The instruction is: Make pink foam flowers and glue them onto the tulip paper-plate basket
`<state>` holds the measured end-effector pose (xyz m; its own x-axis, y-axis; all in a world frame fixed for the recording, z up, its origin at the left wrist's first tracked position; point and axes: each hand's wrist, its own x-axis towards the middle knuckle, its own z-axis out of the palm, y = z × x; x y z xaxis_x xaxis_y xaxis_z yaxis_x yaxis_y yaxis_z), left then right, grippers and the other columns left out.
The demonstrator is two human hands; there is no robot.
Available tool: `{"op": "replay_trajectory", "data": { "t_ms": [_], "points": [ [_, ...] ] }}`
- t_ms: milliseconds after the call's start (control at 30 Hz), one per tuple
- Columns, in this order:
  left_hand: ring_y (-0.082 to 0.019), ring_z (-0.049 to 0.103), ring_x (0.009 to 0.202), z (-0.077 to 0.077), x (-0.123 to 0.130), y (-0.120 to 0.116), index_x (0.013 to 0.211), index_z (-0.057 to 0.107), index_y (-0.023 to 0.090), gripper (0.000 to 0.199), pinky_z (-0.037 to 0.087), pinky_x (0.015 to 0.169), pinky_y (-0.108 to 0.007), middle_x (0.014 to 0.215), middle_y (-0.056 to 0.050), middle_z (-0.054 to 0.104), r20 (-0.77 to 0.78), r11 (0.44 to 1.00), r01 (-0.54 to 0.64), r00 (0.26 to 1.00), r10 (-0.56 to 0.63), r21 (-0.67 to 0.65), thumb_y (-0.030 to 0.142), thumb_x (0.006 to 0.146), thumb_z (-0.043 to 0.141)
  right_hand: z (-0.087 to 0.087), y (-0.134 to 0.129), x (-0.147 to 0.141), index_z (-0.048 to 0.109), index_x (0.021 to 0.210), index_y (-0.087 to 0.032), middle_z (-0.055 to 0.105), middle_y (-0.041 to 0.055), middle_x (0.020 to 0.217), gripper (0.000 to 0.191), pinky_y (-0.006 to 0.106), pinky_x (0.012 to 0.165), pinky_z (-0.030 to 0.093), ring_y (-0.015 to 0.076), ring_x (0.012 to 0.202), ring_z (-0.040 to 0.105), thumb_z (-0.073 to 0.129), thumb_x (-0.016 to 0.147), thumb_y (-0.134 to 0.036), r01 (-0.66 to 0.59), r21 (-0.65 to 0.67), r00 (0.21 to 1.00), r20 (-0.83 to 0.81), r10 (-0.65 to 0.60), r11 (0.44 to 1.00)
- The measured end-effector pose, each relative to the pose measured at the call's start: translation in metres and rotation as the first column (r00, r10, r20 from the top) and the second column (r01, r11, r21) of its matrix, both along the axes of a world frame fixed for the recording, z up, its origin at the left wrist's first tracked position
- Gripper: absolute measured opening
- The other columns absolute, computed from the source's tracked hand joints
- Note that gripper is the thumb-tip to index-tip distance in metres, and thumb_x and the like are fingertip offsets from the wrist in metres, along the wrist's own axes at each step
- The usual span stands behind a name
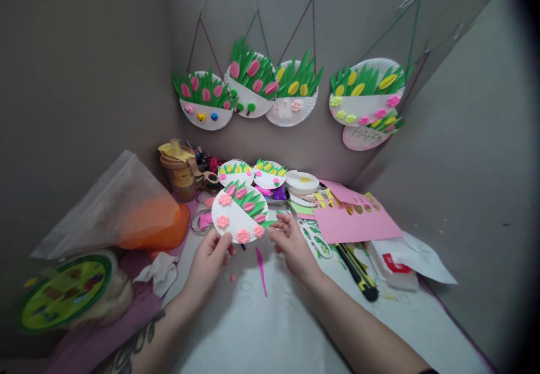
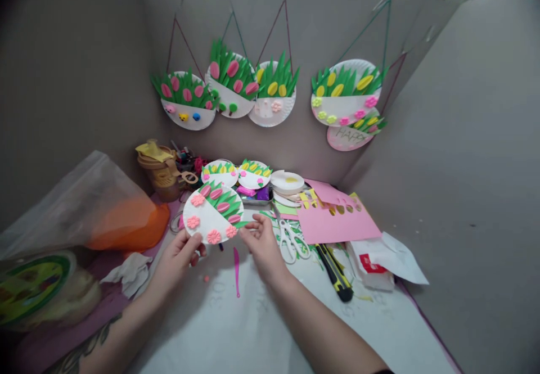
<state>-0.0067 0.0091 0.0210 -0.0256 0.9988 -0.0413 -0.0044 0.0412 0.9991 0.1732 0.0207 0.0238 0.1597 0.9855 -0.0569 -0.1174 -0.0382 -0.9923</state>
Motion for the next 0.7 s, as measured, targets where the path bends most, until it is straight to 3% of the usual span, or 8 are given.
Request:
{"op": "replay_trajectory", "data": {
  "t_ms": [67,133,467,700],
  "points": [
    [-0.009,0.041,0.049,0.001,0.002,-0.001,0.074,0.052,0.017,0.031,0.036,0.045,-0.019,0.061,0.002,0.056,0.019,1.0,0.013,1.0,-0.013,-0.013,0.048,0.078,0.055,-0.001,-0.001,-0.004,0.043,0.112,-0.022,0.056,0.0005,0.085,0.061,0.021,0.048,0.035,0.014,0.068,0.054,0.073,0.062,-0.041,-0.114,-0.086,0.987,-0.12,0.103,0.99],
    [-0.009,0.041,0.049,0.002,0.003,-0.002,0.075,0.053,0.017,0.032,0.037,0.043,-0.019,0.061,0.002,0.055,0.02,0.999,0.038,0.999,-0.038,-0.024,0.049,0.077,0.056,-0.002,-0.002,-0.008,0.044,0.113,-0.021,0.058,0.0002,0.08,0.062,0.021,0.049,0.035,0.0149,0.068,0.056,0.074,0.062,-0.041,-0.163,-0.09,0.973,-0.183,0.144,0.983],
    [-0.01,0.042,0.05,0.004,0.005,-0.005,0.071,0.052,0.017,0.034,0.039,0.041,-0.019,0.06,0.002,0.054,-0.027,0.998,0.063,0.998,-0.063,-0.011,0.051,0.075,0.057,-0.003,-0.001,-0.014,0.051,0.095,-0.018,0.055,-0.0052,0.06,0.05,0.02,0.045,0.028,0.0098,0.05,0.045,0.077,0.059,-0.04,-0.129,-0.019,0.976,-0.182,0.123,0.992],
    [-0.01,0.04,0.05,0.001,0.006,-0.005,0.07,0.052,0.018,0.035,0.041,0.038,-0.019,0.061,0.002,0.052,-0.001,0.997,0.071,0.997,-0.071,-0.031,0.052,0.074,0.058,-0.006,-0.001,-0.014,0.054,0.096,-0.017,0.051,-0.0068,0.055,0.049,0.021,0.045,0.027,0.0091,0.047,0.04,0.076,0.059,-0.04,-0.107,-0.021,0.981,-0.163,0.102,0.994]
  ]
}}
